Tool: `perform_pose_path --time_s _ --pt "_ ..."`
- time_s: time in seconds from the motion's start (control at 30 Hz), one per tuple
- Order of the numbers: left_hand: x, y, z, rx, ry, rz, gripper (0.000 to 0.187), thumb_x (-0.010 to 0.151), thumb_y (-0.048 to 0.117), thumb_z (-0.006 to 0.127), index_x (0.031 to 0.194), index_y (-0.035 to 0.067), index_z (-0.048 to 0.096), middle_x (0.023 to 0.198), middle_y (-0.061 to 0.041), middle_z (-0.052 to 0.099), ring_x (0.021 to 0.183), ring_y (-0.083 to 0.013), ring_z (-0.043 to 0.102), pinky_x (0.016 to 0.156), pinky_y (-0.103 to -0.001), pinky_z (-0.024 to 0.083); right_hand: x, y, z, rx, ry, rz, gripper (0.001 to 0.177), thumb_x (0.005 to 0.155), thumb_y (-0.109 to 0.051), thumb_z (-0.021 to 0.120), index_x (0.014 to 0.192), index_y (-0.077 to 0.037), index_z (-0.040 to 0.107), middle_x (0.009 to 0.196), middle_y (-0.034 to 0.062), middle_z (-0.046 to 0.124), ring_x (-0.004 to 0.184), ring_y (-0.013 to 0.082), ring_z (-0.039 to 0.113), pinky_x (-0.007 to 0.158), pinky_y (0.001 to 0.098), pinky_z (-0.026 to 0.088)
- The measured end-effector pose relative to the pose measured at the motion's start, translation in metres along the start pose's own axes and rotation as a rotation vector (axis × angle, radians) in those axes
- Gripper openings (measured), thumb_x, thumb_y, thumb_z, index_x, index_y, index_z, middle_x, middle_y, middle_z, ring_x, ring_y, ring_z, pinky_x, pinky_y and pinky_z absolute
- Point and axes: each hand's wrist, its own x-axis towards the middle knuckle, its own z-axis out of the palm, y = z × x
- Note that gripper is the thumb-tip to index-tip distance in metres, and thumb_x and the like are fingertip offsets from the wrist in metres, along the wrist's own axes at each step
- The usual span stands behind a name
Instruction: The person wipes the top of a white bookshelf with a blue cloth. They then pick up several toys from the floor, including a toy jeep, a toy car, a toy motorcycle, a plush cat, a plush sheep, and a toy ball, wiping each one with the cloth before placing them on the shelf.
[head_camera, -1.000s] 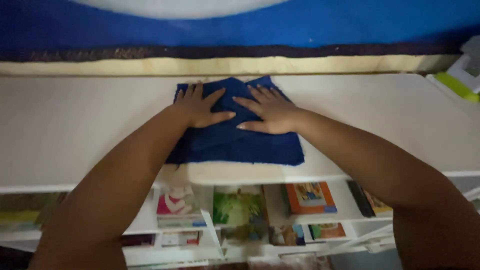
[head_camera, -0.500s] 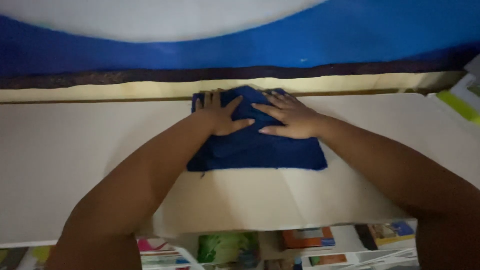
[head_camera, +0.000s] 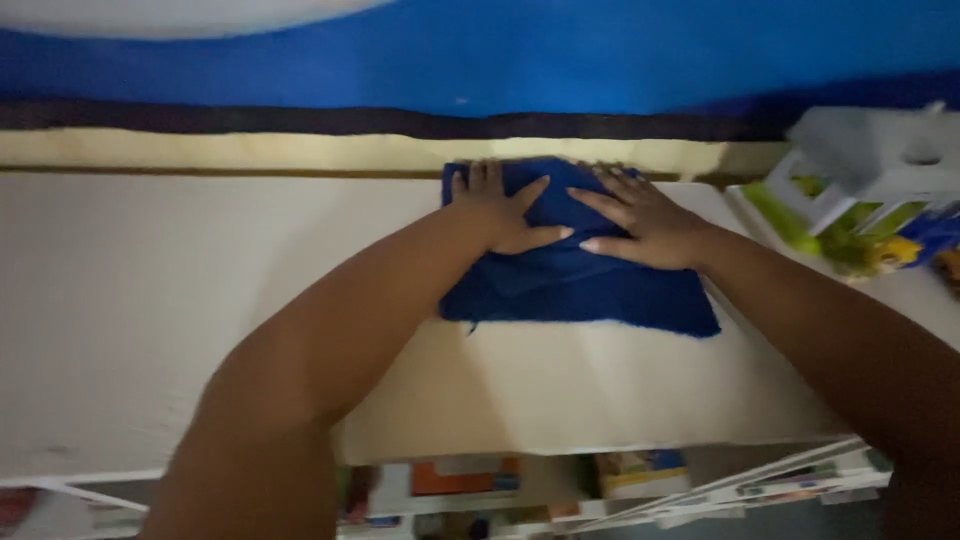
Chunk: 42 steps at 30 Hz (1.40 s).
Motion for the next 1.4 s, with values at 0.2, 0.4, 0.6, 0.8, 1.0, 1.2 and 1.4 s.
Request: perform_pose_path --time_s 0.2,0.4,0.6,0.8,1.0,1.2,1.4 --pt "0.036 0.069 0.004 -0.005 -0.037 0.038 0.099 0.083 0.096 0.022 0.164 0.042 0.002 0.168 -0.029 0.007 0.154 -0.0521 0.007 0.12 -0.069 0.006 -0.051 0.034 -0.001 -0.003 0.007 0.195 0.077 0.099 -0.064 0.043 0.165 -0.04 0.012 0.166 0.0262 0.015 0.152 0.051 0.016 0.122 0.0651 0.013" --pt "0.027 0.102 0.005 0.038 -0.005 0.097 0.093 0.086 0.094 0.023 0.163 0.045 0.006 0.169 -0.025 0.007 0.155 -0.0509 0.007 0.121 -0.067 0.009 -0.092 0.038 0.012 -0.045 0.057 0.286 0.079 0.099 -0.069 0.038 0.166 -0.037 0.011 0.161 0.0344 0.021 0.148 0.0595 0.021 0.117 0.0689 0.02" --pt "-0.033 0.129 0.003 0.107 -0.026 0.145 0.093 0.083 0.095 0.021 0.162 0.047 0.008 0.169 -0.025 0.009 0.155 -0.0497 0.01 0.122 -0.066 0.013 -0.138 0.018 0.008 0.07 0.0 0.215 0.088 0.093 -0.072 0.046 0.165 -0.038 0.009 0.16 0.036 0.015 0.147 0.0634 0.013 0.118 0.0717 0.014" --pt "-0.102 0.149 0.003 0.072 -0.019 0.226 0.097 0.077 0.091 0.031 0.162 0.046 0.016 0.167 -0.031 0.006 0.151 -0.0559 0.007 0.116 -0.07 0.011 -0.18 -0.008 0.022 -0.042 0.086 0.098 0.094 0.088 -0.07 0.052 0.165 -0.031 0.014 0.161 0.0309 0.019 0.149 0.0572 0.012 0.115 0.0687 0.016" --pt "-0.175 0.148 0.009 0.073 -0.015 0.295 0.105 0.075 0.087 0.044 0.163 0.038 0.018 0.164 -0.037 0.002 0.147 -0.0623 0.004 0.109 -0.075 0.011 -0.208 -0.058 0.032 -0.089 0.156 0.044 0.083 0.09 -0.064 0.046 0.162 -0.029 0.025 0.164 0.0313 0.019 0.148 0.0582 0.017 0.11 0.0688 0.023" --pt "-0.232 0.106 0.033 0.099 0.153 0.326 0.087 0.087 0.077 0.054 0.16 0.039 0.025 0.162 -0.036 0.013 0.145 -0.063 0.012 0.107 -0.075 0.017 -0.2 -0.142 0.037 -0.245 0.303 0.011 0.07 0.094 -0.05 0.048 0.158 -0.024 0.037 0.157 0.0258 0.039 0.142 0.0534 0.036 0.11 0.0629 0.035" --pt "-0.296 0.023 0.047 0.215 0.392 0.275 0.082 0.088 0.052 0.074 0.157 0.046 0.031 0.152 -0.034 0.038 0.138 -0.0571 0.037 0.109 -0.068 0.03 -0.164 -0.234 0.039 -0.26 0.479 -0.106 0.069 0.096 -0.045 0.057 0.159 -0.024 0.043 0.149 0.0251 0.052 0.138 0.051 0.047 0.111 0.0612 0.039"
